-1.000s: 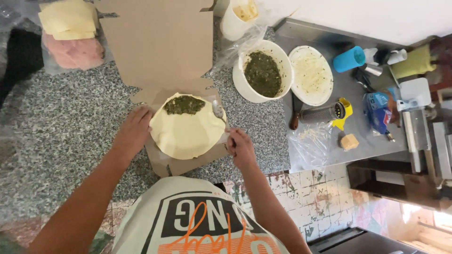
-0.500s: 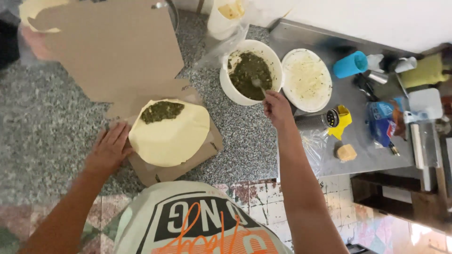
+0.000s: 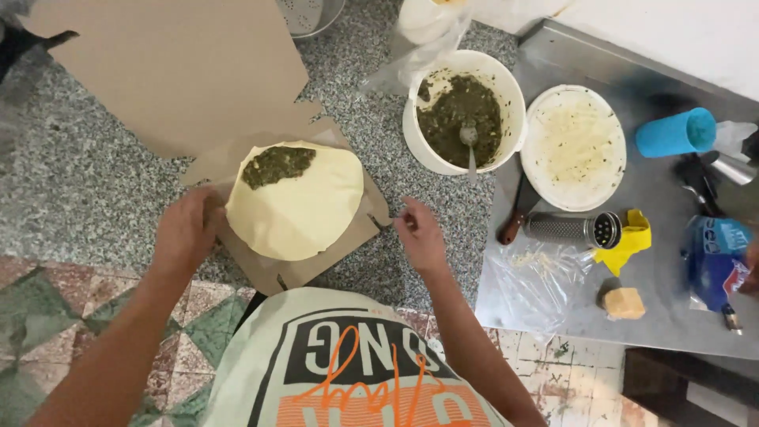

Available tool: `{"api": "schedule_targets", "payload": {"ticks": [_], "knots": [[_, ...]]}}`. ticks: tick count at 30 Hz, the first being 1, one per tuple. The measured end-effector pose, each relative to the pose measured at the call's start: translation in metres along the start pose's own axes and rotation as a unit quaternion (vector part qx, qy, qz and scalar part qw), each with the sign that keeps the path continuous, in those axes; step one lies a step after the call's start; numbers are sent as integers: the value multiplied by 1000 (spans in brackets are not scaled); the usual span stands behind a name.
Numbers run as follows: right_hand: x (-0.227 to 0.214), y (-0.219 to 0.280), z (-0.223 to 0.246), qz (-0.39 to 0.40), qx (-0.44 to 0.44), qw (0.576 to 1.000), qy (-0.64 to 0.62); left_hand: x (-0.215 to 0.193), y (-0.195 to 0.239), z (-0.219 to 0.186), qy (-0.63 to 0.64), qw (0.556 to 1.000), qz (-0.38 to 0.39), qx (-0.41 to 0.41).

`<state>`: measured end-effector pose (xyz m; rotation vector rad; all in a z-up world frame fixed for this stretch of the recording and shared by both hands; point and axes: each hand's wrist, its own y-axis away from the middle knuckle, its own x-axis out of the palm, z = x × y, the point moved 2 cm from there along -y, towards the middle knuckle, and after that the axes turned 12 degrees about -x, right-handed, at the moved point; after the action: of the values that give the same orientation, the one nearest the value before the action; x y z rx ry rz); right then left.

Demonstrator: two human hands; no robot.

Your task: Adding green filling to a tart shell using a spoon and spreading it evenly.

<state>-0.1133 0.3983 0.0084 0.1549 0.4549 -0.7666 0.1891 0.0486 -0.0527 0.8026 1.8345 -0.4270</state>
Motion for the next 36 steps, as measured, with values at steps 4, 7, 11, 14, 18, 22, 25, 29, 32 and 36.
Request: {"api": "schedule_targets", "payload": {"ticks": [4, 7, 11, 14, 18, 22, 25, 29, 32, 36], "knots": [[38, -58, 33, 96, -50, 992, 70, 14, -60, -48, -27, 996, -67, 45], [71, -102, 21, 120, -131, 968, 179, 39, -107, -102, -60, 990, -23, 123], [110, -148, 10, 179, -189, 911, 320, 20, -138, -177, -79, 981, 117, 135], [130, -167, -20, 194, -165, 902, 349, 62, -158, -161, -31, 984, 79, 158], [134, -176, -26, 160, -178, 906, 349, 86, -173, -143, -32, 979, 19, 199], [137, -177, -31, 151, -209, 909, 326, 59, -170, -159, 5, 981, 119, 156], [141, -172, -23, 152, -198, 921, 297, 37, -169, -171, 30, 973, 146, 175], [145, -170, -17, 138, -198, 917, 318, 21, -164, -175, 25, 970, 194, 145], [148, -168, -19, 118, -195, 915, 332, 19, -163, -174, 6, 969, 183, 163], [147, -164, -4, 78, -169, 933, 309, -13, -153, -183, 31, 955, 235, 181]]}}
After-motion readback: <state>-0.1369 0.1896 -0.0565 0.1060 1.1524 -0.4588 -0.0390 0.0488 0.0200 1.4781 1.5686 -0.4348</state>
